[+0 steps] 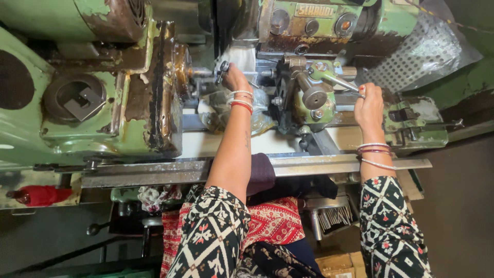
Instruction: The person operates a metal lathe, repeatedly inserting a metal rod into the chuck, turning the machine on to machine the rod, and then removing the finished rod. They place the finished rods into a green plastic bin and wipe them with a cloth.
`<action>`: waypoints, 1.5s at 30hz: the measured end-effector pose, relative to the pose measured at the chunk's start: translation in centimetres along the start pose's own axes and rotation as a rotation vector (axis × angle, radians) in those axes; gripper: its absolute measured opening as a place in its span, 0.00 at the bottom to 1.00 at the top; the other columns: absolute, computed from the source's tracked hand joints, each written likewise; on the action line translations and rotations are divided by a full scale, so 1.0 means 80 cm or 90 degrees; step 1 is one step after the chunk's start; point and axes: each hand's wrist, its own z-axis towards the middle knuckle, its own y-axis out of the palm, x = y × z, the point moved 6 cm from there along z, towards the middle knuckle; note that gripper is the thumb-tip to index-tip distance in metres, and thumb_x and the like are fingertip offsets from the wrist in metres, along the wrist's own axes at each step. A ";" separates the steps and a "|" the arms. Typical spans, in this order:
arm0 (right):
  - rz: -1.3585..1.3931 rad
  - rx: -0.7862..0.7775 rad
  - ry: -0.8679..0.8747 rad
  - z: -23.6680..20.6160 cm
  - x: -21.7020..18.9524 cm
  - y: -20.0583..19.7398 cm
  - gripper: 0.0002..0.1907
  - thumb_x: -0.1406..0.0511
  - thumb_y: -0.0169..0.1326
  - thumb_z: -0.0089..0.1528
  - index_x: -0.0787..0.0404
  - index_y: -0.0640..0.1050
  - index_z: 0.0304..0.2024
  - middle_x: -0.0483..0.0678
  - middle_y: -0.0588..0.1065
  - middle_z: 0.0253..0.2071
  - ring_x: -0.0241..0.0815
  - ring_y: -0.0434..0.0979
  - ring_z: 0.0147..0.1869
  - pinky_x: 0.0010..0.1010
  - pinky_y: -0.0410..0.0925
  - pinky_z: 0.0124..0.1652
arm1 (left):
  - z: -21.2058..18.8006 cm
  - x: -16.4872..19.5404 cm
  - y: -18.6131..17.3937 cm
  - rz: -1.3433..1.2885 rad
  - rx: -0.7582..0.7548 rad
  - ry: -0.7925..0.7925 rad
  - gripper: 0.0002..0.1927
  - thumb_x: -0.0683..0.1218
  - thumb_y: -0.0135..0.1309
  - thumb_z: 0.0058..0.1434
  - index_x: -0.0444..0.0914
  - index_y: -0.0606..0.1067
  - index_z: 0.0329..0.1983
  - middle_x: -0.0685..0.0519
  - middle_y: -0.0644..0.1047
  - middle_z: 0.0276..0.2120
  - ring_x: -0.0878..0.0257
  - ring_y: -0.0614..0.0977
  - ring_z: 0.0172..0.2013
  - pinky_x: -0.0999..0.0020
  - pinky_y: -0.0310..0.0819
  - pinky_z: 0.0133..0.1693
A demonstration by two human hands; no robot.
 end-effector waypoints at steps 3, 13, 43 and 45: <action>0.001 -0.002 0.004 -0.009 -0.018 -0.001 0.06 0.70 0.47 0.71 0.61 0.73 0.49 0.64 0.70 0.46 0.70 0.71 0.47 0.56 0.64 0.45 | 0.005 0.000 -0.014 0.028 0.004 0.007 0.21 0.49 0.53 0.58 0.26 0.78 0.45 0.32 0.79 0.48 0.43 0.82 0.47 0.53 0.73 0.52; 0.004 0.000 -0.001 -0.029 -0.056 0.005 0.06 0.68 0.45 0.73 0.62 0.73 0.49 0.64 0.71 0.46 0.69 0.72 0.47 0.55 0.64 0.45 | 0.021 -0.007 -0.043 0.013 -0.016 -0.008 0.22 0.49 0.51 0.58 0.24 0.78 0.44 0.30 0.80 0.47 0.42 0.82 0.46 0.52 0.73 0.51; -0.126 -0.181 0.115 -0.118 -0.092 -0.024 0.13 0.62 0.47 0.75 0.67 0.76 0.49 0.69 0.75 0.46 0.70 0.76 0.50 0.56 0.69 0.49 | -0.017 -0.018 -0.156 -0.176 -0.013 -0.005 0.20 0.51 0.63 0.53 0.28 0.80 0.37 0.42 0.82 0.40 0.54 0.80 0.38 0.59 0.74 0.45; -0.138 -0.158 0.143 -0.139 -0.106 -0.021 0.13 0.65 0.48 0.68 0.64 0.78 0.49 0.68 0.75 0.46 0.71 0.76 0.49 0.58 0.68 0.48 | -0.009 -0.012 -0.171 -0.302 0.011 0.001 0.18 0.48 0.65 0.50 0.30 0.80 0.38 0.44 0.82 0.41 0.56 0.79 0.39 0.59 0.73 0.46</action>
